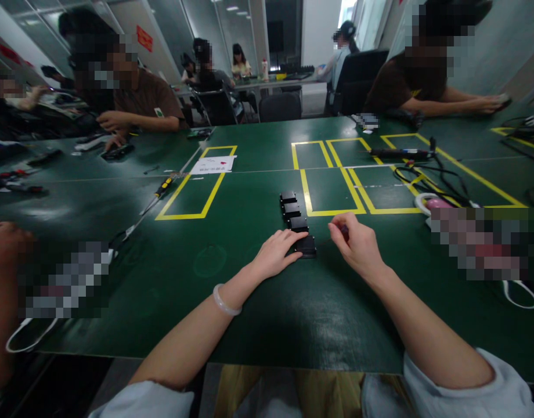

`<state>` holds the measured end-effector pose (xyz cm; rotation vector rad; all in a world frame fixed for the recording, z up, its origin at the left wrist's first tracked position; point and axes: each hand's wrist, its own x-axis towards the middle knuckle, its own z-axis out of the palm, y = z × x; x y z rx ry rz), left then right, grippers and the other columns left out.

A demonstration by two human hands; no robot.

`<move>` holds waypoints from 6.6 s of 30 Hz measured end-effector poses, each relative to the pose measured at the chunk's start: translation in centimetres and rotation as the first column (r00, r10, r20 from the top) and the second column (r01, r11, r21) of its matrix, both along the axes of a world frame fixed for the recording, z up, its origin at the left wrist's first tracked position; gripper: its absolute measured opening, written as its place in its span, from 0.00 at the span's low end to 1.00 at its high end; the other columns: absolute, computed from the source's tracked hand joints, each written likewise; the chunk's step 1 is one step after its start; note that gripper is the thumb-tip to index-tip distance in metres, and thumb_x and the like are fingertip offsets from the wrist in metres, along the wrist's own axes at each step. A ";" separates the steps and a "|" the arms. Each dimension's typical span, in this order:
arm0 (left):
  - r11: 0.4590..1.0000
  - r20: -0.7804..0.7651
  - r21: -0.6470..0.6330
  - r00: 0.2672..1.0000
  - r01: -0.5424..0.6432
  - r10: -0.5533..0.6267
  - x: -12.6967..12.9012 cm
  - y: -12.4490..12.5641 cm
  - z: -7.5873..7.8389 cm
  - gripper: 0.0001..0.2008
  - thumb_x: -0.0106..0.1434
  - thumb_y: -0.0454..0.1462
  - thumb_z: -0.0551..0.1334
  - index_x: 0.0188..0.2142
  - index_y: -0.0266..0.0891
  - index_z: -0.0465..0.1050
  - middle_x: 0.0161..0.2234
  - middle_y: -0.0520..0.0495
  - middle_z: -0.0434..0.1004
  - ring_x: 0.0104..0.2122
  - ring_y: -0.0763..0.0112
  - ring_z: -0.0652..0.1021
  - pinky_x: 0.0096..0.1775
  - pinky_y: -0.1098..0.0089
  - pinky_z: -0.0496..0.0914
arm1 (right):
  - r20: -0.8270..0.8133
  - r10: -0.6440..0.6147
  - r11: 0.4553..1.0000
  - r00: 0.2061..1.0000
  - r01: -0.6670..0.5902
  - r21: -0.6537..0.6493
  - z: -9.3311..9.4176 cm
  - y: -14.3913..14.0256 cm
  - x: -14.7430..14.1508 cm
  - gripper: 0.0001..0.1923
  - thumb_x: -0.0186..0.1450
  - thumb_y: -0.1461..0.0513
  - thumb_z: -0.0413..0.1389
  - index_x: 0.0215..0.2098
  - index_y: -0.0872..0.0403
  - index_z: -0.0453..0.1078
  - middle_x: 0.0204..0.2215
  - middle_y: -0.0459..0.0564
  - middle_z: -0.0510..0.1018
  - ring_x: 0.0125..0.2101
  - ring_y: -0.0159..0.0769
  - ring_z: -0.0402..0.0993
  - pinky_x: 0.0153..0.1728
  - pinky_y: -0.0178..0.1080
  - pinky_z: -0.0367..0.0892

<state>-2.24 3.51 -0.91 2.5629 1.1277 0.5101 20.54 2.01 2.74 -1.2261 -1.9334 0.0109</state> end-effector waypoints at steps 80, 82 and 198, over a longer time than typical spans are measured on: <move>1.000 -0.007 -0.008 1.000 -0.008 0.008 0.1 -0.1 0.2 0.24 0.68 0.42 0.56 0.62 0.49 0.55 0.50 0.46 0.67 0.47 0.61 0.69 0.49 0.60 0.66 | 0.101 -0.017 0.999 0.995 0.012 0.044 0.3 -0.4 -0.2 0.09 0.68 0.58 0.48 0.38 0.54 0.65 0.23 0.46 0.71 0.22 0.32 0.68 0.26 0.35 0.60; 1.000 -0.010 -0.009 1.000 -0.010 0.009 0.1 -0.1 0.2 0.24 0.68 0.42 0.56 0.62 0.50 0.55 0.50 0.46 0.67 0.47 0.61 0.69 0.49 0.60 0.65 | 0.089 -0.020 0.999 0.996 0.016 0.048 0.3 -0.4 -0.2 0.08 0.67 0.59 0.47 0.38 0.54 0.65 0.23 0.45 0.72 0.22 0.31 0.67 0.26 0.35 0.60; 1.000 -0.005 -0.007 1.000 -0.004 0.004 0.0 -0.1 0.2 0.24 0.68 0.42 0.57 0.62 0.49 0.55 0.49 0.46 0.67 0.47 0.62 0.69 0.48 0.61 0.66 | 0.011 -0.026 1.000 1.000 0.026 0.003 0.2 -0.5 -0.2 0.08 0.66 0.60 0.48 0.42 0.54 0.64 0.27 0.48 0.76 0.24 0.33 0.72 0.28 0.35 0.64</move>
